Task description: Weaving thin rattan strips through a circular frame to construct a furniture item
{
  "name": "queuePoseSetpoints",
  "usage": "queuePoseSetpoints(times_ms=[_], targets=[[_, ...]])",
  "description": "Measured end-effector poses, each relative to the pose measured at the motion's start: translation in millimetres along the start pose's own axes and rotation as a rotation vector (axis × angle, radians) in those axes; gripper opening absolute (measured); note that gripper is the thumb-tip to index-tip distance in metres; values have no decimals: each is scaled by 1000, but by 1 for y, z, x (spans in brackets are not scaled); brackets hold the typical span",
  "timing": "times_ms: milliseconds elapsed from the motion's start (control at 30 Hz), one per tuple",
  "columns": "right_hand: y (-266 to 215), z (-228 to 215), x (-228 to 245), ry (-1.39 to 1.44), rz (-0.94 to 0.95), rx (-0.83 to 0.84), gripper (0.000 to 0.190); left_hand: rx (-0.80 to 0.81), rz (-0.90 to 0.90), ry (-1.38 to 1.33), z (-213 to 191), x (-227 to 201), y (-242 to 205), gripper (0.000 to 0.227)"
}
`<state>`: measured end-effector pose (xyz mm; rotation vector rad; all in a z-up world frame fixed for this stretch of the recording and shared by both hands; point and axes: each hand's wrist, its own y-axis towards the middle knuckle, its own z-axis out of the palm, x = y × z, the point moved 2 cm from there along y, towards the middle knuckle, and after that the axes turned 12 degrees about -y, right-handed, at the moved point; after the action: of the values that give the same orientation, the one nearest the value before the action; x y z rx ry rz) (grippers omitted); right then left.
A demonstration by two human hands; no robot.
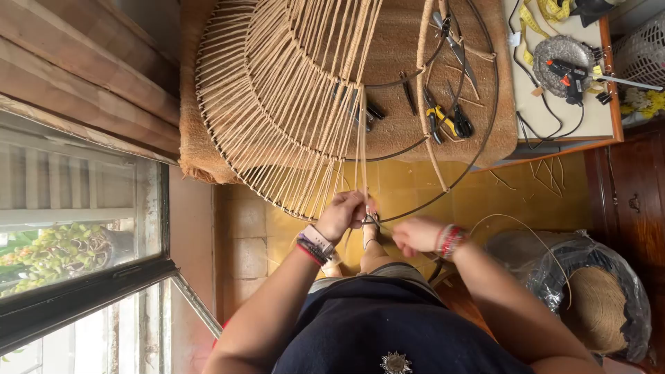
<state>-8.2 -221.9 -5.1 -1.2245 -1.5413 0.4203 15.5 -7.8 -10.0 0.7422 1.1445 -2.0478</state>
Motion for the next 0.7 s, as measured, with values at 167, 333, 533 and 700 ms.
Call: queuePoseSetpoints(times_ms=[167,333,533,700], targets=[[2,-62,47,312,-604,-212,27,-275,325,1065,-25,17,32,52],[-34,-98,16,942,-811,-410,43,-354,85,1329,-49,58,70,31],[17,4,-21,-28,97,29,32,-24,70,-6,-18,40,22,37],[-31,-64,76,154,-312,-291,33,-309,321,915,-39,33,36,50]])
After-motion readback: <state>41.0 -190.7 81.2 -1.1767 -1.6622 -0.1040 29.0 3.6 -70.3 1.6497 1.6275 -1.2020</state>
